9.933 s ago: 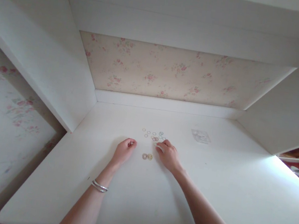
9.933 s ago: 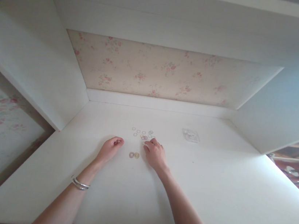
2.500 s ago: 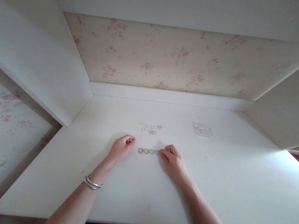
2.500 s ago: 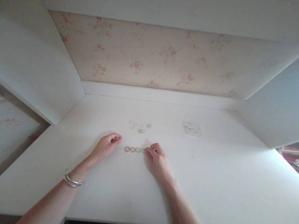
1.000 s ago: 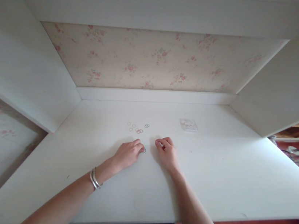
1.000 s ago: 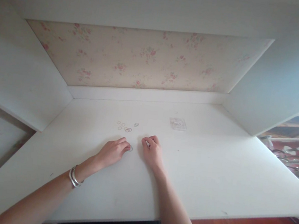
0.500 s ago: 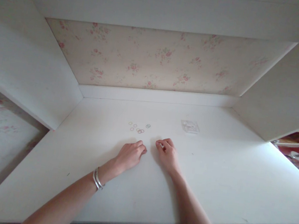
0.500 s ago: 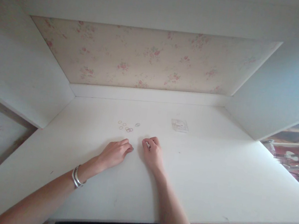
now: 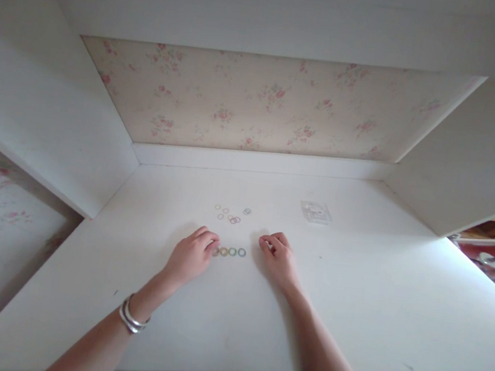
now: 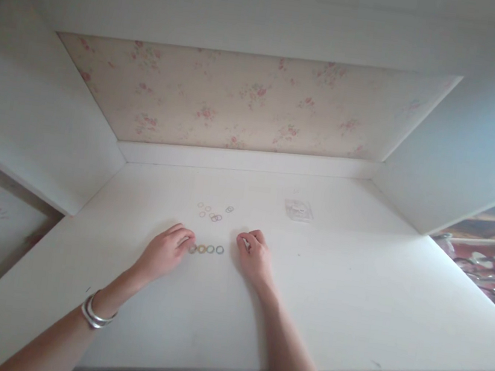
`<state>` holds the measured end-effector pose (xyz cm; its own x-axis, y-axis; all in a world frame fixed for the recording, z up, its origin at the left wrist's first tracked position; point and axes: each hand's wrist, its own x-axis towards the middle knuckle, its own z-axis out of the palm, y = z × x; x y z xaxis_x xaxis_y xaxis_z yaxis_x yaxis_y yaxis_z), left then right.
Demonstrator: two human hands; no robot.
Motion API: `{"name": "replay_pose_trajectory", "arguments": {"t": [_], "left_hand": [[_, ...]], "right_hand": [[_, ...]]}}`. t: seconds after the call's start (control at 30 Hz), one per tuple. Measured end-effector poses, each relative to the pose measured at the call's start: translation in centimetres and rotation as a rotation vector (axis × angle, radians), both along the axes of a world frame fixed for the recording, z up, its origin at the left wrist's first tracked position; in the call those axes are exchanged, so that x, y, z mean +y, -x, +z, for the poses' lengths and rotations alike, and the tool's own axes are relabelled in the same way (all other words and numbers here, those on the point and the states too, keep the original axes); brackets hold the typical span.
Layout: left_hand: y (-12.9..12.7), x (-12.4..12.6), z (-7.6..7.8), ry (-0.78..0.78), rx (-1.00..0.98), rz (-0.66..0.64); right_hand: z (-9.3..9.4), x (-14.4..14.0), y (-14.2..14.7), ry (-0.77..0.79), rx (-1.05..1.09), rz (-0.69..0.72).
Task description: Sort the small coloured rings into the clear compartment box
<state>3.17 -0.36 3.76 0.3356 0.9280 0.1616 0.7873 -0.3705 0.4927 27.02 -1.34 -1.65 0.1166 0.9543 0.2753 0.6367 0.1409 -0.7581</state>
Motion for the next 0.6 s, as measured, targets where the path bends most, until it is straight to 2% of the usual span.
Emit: {"name": "replay_pose_trajectory", "arguments": {"t": [0.1,0.27,0.4,0.6], "left_hand": [[2.8,0.4,-1.4,0.015,-0.171,0.092],[5.1,1.0,-3.8,0.197,-0.391,0.226],[5.3,1.1,-3.9,0.309,-0.464,0.213],[5.6,1.0,-3.5,0.335,-0.504,0.22]], "right_hand": [[-0.2,0.1,0.1,-0.002,-0.023,-0.007],[0.0,1.7,0.9,0.024,-0.152,0.022],[0.4,5.1,1.9,0.031,-0.307,0.061],[0.6,9.6,2.6,0.018,-0.437,0.076]]}}
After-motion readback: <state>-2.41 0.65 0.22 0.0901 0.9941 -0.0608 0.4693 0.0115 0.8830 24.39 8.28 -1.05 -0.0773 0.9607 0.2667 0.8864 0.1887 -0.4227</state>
